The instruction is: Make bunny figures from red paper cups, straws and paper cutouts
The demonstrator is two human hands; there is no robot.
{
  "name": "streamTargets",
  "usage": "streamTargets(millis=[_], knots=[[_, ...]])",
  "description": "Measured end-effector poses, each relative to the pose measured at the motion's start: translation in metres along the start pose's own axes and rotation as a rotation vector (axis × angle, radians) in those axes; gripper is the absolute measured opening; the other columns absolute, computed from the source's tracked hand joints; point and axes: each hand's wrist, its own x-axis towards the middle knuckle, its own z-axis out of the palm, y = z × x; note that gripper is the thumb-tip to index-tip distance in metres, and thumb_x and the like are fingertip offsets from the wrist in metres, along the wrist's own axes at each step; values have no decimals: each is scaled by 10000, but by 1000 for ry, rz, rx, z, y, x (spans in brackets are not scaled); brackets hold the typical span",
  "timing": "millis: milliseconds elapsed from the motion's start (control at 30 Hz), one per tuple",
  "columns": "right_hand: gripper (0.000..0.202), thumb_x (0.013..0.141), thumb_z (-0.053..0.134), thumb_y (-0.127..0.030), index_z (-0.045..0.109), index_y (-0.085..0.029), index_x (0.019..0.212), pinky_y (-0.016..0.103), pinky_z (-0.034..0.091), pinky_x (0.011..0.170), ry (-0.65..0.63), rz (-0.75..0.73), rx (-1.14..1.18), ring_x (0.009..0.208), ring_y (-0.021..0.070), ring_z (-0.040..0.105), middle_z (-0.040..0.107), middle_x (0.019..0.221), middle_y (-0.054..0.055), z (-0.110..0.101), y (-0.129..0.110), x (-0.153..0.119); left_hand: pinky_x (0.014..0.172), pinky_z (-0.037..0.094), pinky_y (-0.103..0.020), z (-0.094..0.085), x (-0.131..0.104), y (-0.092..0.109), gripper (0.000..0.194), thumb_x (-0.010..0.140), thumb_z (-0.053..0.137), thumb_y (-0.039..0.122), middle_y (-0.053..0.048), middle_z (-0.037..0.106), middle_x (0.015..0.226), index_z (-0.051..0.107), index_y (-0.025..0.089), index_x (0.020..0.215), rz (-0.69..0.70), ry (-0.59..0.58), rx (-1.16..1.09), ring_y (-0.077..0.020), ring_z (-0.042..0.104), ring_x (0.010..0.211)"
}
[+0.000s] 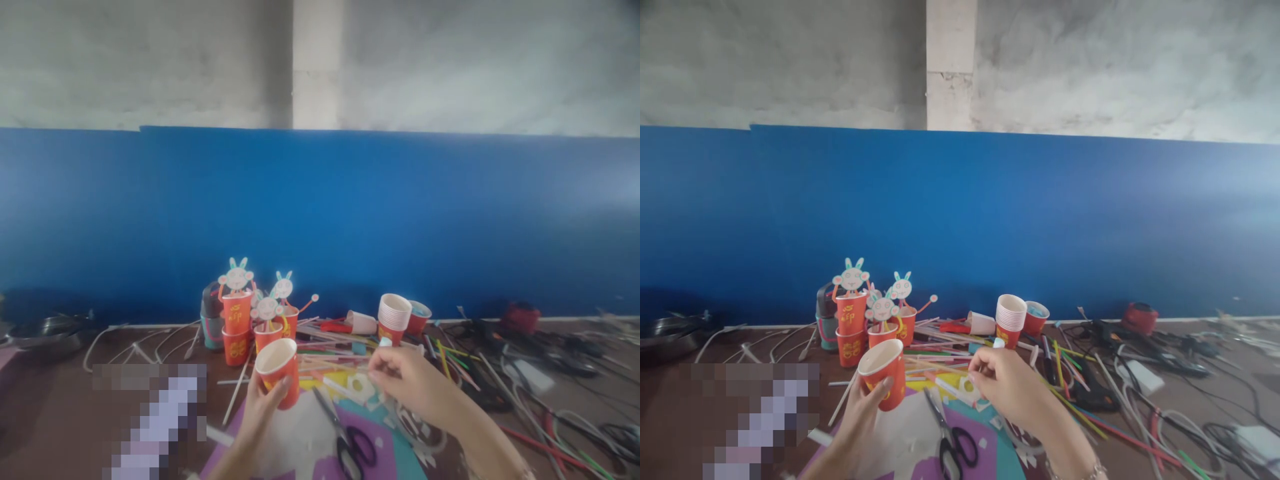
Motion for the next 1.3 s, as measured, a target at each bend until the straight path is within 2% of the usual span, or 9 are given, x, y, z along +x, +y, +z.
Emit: streamTargets(millis=[333, 433, 533, 633, 700, 900, 1067, 1300], knots=[[105, 803, 513, -209, 578, -181, 726, 210, 410, 535, 1, -12, 19, 569, 131, 617, 671, 623, 14, 5, 5, 3, 824, 505, -349, -3, 1, -1, 750, 543, 829, 502, -132, 723, 974, 617, 152, 1171, -16, -59, 42, -295, 645, 959], [182, 851, 464, -250, 564, -182, 716, 205, 380, 487, -85, 36, 40, 485, 107, 555, 647, 567, 5, 8, 7, 4, 853, 496, -350, -3, -2, 2, 760, 511, 838, 510, -124, 724, 974, 625, 159, 1150, 0, -79, 105, -300, 638, 980], [209, 863, 455, -266, 584, -178, 724, 208, 369, 476, -172, 53, 70, 456, 102, 517, 617, 523, -5, 12, 7, 5, 880, 483, -344, 0, -8, 7, 795, 469, 859, 497, -126, 706, 1049, 619, 169, 1152, -17, -165, 161, -307, 619, 1027], [73, 778, 553, -190, 616, -174, 743, 212, 402, 550, -124, -3, 72, 568, 121, 577, 640, 602, -3, 17, 2, 8, 878, 480, -346, 3, -15, 12, 853, 443, 871, 495, -130, 682, 1109, 599, 176, 1185, -53, -302, 154, -306, 608, 1031], [52, 751, 570, -156, 618, -173, 762, 212, 409, 569, -114, -15, 87, 598, 123, 586, 637, 639, -6, 21, -2, 10, 893, 470, -351, 5, -17, 13, 870, 435, 877, 489, -129, 679, 1113, 594, 179, 1197, -54, -336, 127, -303, 602, 1034], [70, 807, 530, -168, 600, -169, 799, 193, 368, 527, -164, 16, 112, 554, 98, 535, 574, 604, -33, 26, -11, 12, 788, 502, -337, 3, -17, 11, 859, 478, 849, 525, -131, 700, 1042, 588, 167, 1214, -91, -328, 153, -277, 633, 910], [98, 810, 509, -148, 595, -169, 769, 184, 344, 500, -160, 34, 116, 528, 91, 508, 542, 563, -42, 26, -15, 10, 890, 470, -356, 2, -15, 10, 864, 478, 857, 505, -145, 659, 1147, 579, 169, 1224, -25, -305, 173, -321, 585, 1071], [81, 784, 535, -172, 608, -157, 751, 186, 349, 492, -135, -31, 167, 501, 90, 502, 563, 561, -32, 34, -7, 15, 925, 455, -388, -3, -10, 0, 864, 477, 856, 519, -160, 651, 1165, 582, 165, 1216, -6, -372, 165, -336, 581, 1081]])
